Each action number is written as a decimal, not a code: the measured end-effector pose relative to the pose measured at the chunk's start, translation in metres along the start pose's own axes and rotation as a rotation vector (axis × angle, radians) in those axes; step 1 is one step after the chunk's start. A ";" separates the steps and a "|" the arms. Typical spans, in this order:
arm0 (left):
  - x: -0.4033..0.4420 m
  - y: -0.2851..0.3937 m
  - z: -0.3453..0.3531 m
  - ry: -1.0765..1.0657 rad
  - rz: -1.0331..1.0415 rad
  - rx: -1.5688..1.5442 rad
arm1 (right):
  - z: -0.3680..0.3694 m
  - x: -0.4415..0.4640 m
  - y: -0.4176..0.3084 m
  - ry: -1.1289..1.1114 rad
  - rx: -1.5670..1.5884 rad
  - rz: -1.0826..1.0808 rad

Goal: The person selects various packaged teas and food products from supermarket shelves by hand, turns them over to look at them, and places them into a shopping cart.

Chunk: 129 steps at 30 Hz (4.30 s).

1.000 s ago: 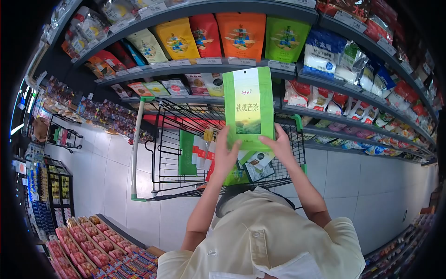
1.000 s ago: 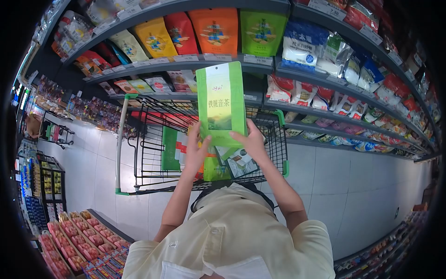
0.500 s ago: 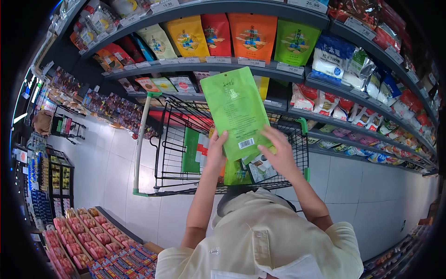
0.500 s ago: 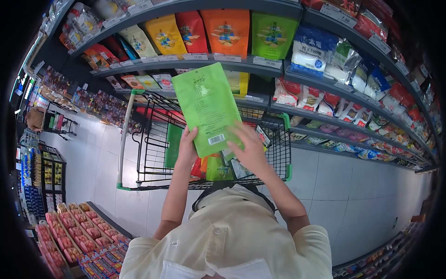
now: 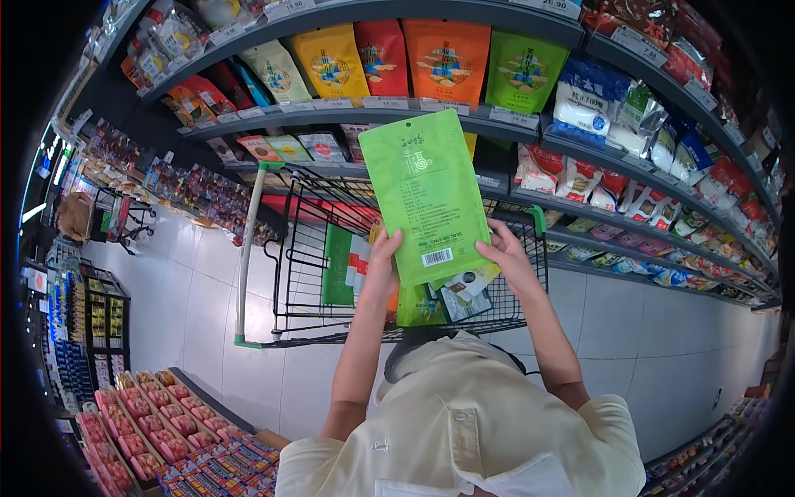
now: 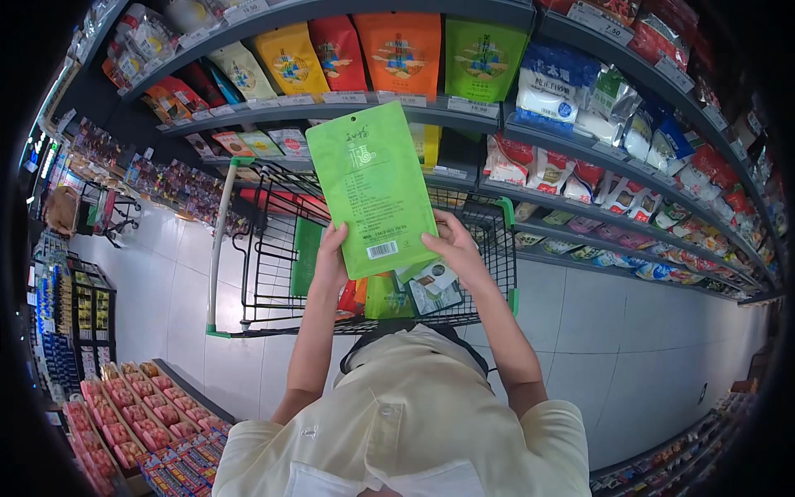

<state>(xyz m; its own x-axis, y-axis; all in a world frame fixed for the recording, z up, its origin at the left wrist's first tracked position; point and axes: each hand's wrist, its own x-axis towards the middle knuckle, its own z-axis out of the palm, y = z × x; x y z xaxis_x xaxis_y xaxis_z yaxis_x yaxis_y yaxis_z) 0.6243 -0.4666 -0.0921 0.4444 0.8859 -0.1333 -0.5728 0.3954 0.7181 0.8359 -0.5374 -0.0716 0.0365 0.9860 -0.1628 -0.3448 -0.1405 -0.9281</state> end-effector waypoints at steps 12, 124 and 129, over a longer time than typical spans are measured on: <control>0.005 0.000 -0.002 0.169 -0.185 0.037 | -0.007 0.010 0.010 0.078 -0.004 0.222; 0.032 -0.042 0.042 0.130 0.163 0.594 | -0.061 0.033 -0.070 0.041 -0.421 -0.217; 0.025 -0.015 0.062 0.268 0.184 0.518 | -0.037 0.014 -0.026 -0.048 -0.282 -0.099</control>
<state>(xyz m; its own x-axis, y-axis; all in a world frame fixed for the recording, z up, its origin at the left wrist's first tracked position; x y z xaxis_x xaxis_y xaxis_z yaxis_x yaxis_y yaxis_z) 0.6868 -0.4656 -0.0632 0.1427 0.9853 -0.0940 -0.1840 0.1198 0.9756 0.8801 -0.5231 -0.0621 0.0102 0.9983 -0.0575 -0.0672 -0.0567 -0.9961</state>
